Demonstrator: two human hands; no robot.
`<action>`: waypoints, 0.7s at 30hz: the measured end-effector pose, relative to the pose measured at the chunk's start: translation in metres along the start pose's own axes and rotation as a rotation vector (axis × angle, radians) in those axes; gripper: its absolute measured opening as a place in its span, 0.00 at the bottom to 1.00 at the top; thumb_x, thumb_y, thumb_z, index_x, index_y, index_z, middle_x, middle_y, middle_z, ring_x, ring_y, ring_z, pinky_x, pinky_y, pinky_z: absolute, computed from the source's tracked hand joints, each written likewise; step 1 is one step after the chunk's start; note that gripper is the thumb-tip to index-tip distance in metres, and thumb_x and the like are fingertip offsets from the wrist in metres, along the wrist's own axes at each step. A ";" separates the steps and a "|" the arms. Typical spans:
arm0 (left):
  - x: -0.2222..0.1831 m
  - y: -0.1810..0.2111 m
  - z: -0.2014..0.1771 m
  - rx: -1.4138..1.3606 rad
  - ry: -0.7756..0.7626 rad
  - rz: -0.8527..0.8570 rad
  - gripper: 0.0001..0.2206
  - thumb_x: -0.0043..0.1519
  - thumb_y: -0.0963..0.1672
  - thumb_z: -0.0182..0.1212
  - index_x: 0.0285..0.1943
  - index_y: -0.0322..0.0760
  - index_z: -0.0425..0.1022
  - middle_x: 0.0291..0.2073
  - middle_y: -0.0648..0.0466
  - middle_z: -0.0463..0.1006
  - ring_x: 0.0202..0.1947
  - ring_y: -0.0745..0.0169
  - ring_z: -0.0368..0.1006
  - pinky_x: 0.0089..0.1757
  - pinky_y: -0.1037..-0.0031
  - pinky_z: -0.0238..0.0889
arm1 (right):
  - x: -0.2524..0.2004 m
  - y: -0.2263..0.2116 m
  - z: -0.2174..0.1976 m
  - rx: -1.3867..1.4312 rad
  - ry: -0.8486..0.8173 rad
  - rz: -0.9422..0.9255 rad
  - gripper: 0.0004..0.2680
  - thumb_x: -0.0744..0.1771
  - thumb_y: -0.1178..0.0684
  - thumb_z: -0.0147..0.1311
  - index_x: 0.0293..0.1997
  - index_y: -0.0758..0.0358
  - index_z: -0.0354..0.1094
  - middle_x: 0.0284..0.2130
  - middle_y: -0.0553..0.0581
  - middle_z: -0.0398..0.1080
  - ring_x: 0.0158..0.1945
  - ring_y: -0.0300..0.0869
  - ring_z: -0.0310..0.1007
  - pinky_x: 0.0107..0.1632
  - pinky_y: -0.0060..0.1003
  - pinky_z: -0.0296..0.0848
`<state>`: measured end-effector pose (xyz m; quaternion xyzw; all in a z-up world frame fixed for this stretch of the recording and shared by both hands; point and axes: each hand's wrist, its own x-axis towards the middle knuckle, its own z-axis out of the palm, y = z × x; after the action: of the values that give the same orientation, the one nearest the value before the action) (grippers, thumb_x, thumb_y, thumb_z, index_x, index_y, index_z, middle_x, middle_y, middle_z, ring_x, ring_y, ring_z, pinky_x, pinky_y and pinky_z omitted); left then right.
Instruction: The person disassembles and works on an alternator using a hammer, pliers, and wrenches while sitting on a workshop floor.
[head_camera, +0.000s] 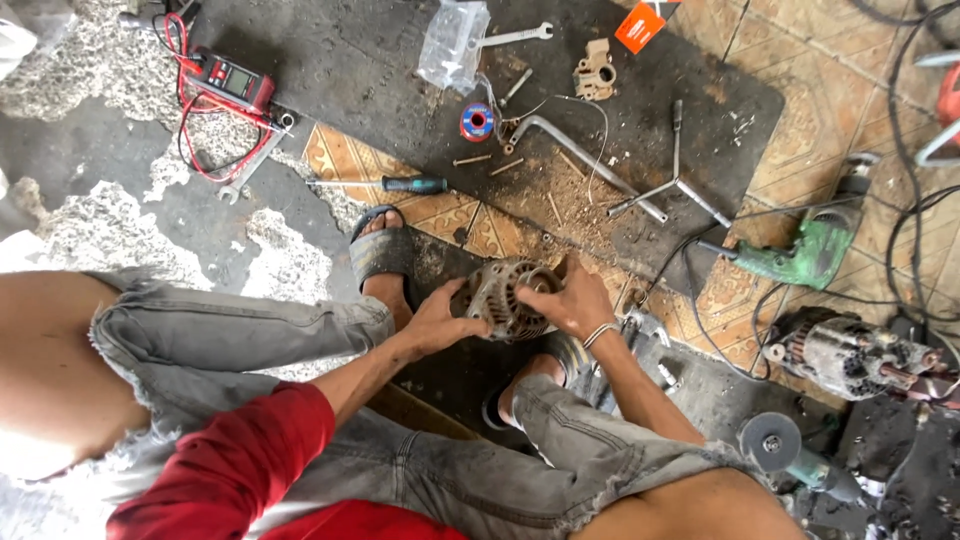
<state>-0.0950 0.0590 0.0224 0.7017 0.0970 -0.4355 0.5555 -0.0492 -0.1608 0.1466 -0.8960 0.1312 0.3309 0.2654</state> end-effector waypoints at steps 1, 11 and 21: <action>-0.002 0.000 -0.001 -0.027 0.015 -0.014 0.62 0.42 0.58 0.82 0.83 0.36 0.47 0.77 0.33 0.53 0.78 0.31 0.46 0.71 0.41 0.45 | 0.003 0.000 0.004 -0.062 -0.013 0.011 0.37 0.56 0.24 0.64 0.58 0.68 0.63 0.44 0.79 0.74 0.55 0.69 0.73 0.55 0.60 0.74; 0.013 0.069 -0.068 -0.159 0.100 0.154 0.52 0.44 0.50 0.74 0.80 0.28 0.56 0.78 0.29 0.49 0.80 0.26 0.38 0.72 0.40 0.37 | 0.018 -0.078 -0.012 -0.230 0.072 -0.195 0.42 0.54 0.21 0.63 0.63 0.72 0.62 0.49 0.78 0.73 0.54 0.68 0.74 0.55 0.56 0.75; 0.079 0.069 -0.183 -0.411 0.271 0.341 0.36 0.46 0.44 0.69 0.71 0.42 0.74 0.55 0.41 0.80 0.53 0.48 0.76 0.36 0.63 0.73 | 0.105 -0.161 -0.038 -0.294 0.145 -0.458 0.36 0.55 0.18 0.63 0.49 0.64 0.66 0.33 0.71 0.75 0.42 0.65 0.79 0.44 0.54 0.77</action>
<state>0.0872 0.1649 0.0141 0.6324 0.1373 -0.2094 0.7331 0.1152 -0.0552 0.1641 -0.9526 -0.1053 0.2128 0.1903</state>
